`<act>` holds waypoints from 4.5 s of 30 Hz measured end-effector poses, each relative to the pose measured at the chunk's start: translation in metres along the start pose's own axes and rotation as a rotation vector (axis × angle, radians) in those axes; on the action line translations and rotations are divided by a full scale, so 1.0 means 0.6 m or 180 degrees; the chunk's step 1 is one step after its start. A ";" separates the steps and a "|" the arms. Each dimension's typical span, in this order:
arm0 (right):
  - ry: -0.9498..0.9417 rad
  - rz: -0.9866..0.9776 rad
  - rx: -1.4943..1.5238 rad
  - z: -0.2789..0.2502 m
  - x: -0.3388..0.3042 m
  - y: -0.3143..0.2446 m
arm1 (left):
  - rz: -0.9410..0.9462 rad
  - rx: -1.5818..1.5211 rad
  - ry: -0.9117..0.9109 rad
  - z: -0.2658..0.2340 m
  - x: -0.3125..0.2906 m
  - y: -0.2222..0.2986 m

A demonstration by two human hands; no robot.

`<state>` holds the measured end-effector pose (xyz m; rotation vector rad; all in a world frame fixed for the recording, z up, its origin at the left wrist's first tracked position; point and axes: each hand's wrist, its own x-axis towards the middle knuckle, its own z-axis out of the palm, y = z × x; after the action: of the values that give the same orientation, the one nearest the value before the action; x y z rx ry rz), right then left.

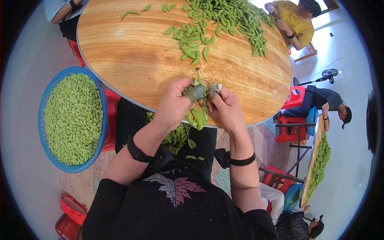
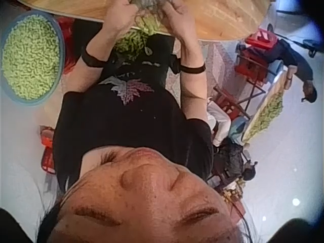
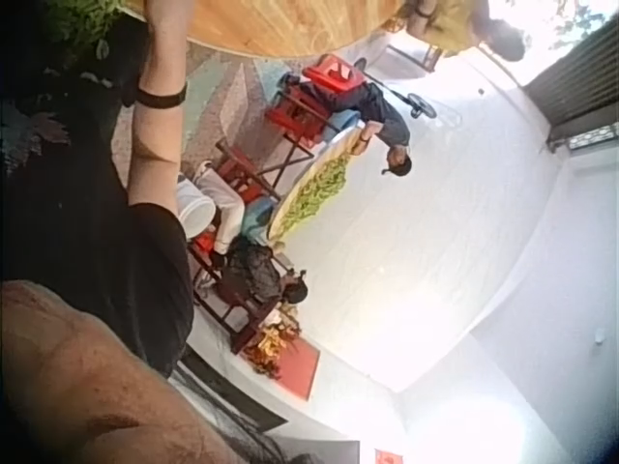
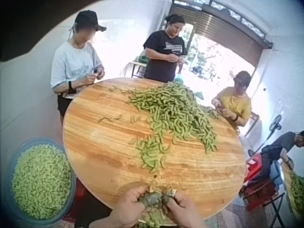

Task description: The recorder is shelling green beans by hand, using a small thumb-mounted blade to open the pods and placing the beans into a large blue basin.

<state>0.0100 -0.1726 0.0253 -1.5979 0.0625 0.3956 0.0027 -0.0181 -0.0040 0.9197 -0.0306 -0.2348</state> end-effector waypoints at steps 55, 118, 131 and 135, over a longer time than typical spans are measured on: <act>-0.1304 -0.0175 0.0944 -0.014 -0.033 -0.017 | 0.0301 -0.0482 0.0241 0.035 -0.003 0.021; -0.1228 0.0145 0.0899 -0.007 -0.021 -0.021 | 0.0032 -0.0487 0.0346 0.004 0.004 0.014; -0.0839 0.0295 0.1297 0.004 -0.029 0.005 | -0.0292 -0.0469 -0.0278 -0.006 -0.003 0.012; 0.0242 -0.1117 -0.1562 0.013 -0.017 0.028 | 0.0645 0.1022 0.0147 0.001 -0.002 -0.013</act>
<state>-0.0057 -0.1683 0.0120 -2.0614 -0.2737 0.0742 0.0001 -0.0227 -0.0094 1.2328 -0.1210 -0.0189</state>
